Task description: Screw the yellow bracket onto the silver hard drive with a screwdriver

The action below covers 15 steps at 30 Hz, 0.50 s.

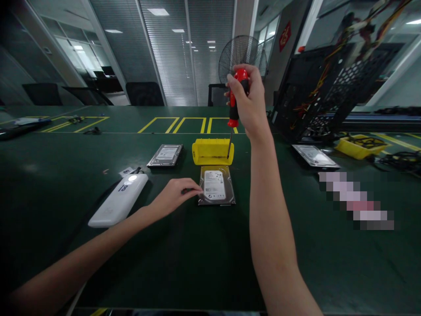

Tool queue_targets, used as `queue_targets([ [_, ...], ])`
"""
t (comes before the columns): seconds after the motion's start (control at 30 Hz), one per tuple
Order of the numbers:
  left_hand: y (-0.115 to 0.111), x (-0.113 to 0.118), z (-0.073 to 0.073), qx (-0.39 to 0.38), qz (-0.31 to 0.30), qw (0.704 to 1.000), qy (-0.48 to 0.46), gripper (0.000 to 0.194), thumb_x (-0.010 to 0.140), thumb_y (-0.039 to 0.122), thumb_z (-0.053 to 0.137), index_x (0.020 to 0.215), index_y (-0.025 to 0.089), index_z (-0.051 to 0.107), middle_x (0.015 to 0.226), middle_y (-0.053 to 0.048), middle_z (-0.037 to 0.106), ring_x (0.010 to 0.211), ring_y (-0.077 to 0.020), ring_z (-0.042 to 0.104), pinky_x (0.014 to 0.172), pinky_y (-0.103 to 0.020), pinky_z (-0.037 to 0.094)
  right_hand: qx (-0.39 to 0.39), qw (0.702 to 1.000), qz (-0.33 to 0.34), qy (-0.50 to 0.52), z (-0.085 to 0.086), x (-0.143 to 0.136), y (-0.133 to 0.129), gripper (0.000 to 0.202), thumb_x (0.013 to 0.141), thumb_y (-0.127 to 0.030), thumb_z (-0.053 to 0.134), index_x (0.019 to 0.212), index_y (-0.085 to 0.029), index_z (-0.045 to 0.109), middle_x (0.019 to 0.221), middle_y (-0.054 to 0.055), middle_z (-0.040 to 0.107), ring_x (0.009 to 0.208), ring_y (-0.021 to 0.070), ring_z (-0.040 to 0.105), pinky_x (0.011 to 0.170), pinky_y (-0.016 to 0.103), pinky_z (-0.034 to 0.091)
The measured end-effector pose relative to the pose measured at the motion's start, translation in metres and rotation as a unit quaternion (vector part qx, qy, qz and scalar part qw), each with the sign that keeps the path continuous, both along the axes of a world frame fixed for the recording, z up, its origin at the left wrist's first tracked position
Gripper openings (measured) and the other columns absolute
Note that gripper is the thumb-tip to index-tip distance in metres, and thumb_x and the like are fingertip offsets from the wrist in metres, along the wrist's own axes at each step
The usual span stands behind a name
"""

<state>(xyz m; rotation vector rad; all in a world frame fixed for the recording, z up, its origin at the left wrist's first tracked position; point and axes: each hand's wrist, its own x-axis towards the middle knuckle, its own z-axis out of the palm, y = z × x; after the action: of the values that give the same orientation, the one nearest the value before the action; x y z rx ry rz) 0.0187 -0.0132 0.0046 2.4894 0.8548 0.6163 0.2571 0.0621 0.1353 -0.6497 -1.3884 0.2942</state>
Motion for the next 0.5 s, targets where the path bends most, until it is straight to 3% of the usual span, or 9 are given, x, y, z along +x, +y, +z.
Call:
queue_targets([
  [0.13,-0.011,-0.01,-0.006,0.004,0.006,1.0,-0.007,0.019,0.09,0.024,0.052,0.099,0.018,0.068,0.098,-0.004,0.067,0.089,-0.0142,0.061,0.08,-0.029,0.049,-0.016,0.999,0.038,-0.031,0.009,-0.014,-0.016,0.016,0.082,-0.029,0.061,0.095,-0.031,0.053,0.084,-0.002,0.059,0.068,0.011,0.06,0.056,0.024,0.051],
  [0.27,-0.016,-0.017,-0.001,-0.003,0.005,1.0,0.011,0.02,0.091,0.026,0.051,0.1,0.018,0.066,0.099,-0.005,0.066,0.09,-0.0143,0.059,0.079,-0.028,0.048,-0.004,0.995,0.066,-0.07,0.012,-0.024,-0.029,0.014,0.082,-0.03,0.061,0.095,-0.032,0.055,0.084,-0.002,0.057,0.071,0.0122,0.059,0.063,0.027,0.053],
  [0.4,-0.035,-0.034,0.004,-0.03,-0.051,0.995,0.08,0.024,0.085,0.036,0.06,0.103,0.021,0.064,0.101,-0.002,0.064,0.096,-0.0144,0.056,0.082,-0.027,0.046,0.023,0.994,0.084,-0.064,0.015,-0.029,-0.033,0.015,0.082,-0.023,0.06,0.096,-0.025,0.054,0.082,0.001,0.056,0.071,0.0119,0.057,0.068,0.028,0.054],
  [0.5,-0.047,-0.044,0.001,-0.03,-0.07,0.992,0.098,0.026,0.085,0.033,0.061,0.109,0.024,0.062,0.105,-0.002,0.062,0.1,-0.0148,0.055,0.085,-0.028,0.045,0.043,0.994,0.08,-0.065,0.016,-0.03,-0.034,0.015,0.083,-0.019,0.058,0.097,-0.021,0.053,0.084,0.001,0.055,0.073,0.0109,0.057,0.068,0.028,0.055],
])
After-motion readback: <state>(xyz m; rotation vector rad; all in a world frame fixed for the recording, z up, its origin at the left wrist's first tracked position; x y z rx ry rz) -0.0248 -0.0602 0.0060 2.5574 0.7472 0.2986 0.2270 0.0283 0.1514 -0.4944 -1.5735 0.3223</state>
